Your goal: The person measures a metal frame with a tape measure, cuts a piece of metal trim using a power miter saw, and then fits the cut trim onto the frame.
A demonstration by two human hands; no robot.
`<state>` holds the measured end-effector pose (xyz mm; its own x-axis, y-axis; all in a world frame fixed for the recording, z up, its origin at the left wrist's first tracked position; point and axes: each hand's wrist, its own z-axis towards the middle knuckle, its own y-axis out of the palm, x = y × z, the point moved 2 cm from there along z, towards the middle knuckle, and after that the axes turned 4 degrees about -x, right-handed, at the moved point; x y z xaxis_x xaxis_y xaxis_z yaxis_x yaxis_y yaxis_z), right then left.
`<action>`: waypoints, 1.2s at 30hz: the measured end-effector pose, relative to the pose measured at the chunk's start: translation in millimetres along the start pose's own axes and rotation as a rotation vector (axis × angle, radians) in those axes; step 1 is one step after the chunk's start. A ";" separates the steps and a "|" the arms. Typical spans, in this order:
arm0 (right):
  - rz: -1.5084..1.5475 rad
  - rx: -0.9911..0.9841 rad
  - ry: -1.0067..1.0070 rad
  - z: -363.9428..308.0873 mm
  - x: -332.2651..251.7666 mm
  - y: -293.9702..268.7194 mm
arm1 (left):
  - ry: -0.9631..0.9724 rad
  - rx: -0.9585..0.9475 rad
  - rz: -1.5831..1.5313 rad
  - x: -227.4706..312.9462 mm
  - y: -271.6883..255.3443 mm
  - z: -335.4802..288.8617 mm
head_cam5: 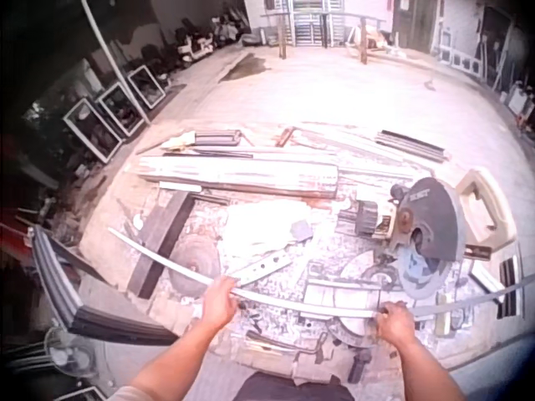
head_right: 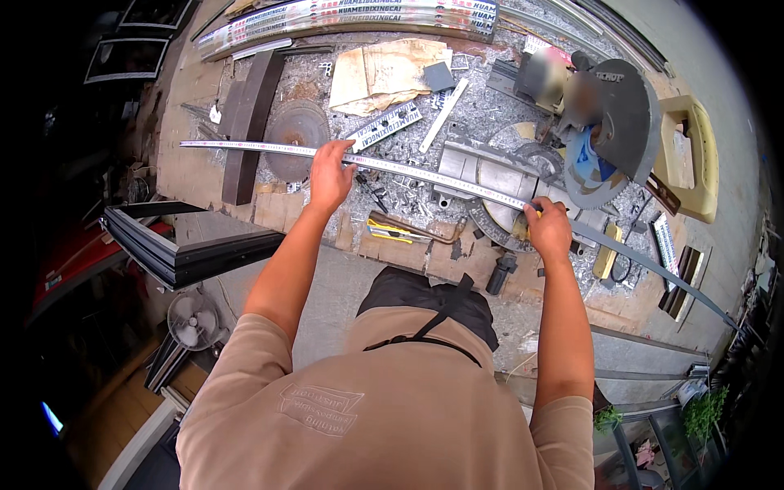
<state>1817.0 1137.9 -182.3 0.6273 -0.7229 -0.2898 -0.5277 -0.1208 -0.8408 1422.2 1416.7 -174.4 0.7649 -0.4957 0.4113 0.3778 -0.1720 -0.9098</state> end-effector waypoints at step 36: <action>-0.135 0.102 0.246 5.5 254.6 -93.2 | -1.046 -0.204 -1.661 70.8 144.9 -13.1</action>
<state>2029.1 968.8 -180.2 0.5234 -0.8498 -0.0627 -0.3803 -0.1671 -0.9096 1524.2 1345.5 -277.9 -0.2342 0.8252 0.5139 0.9247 0.0259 0.3799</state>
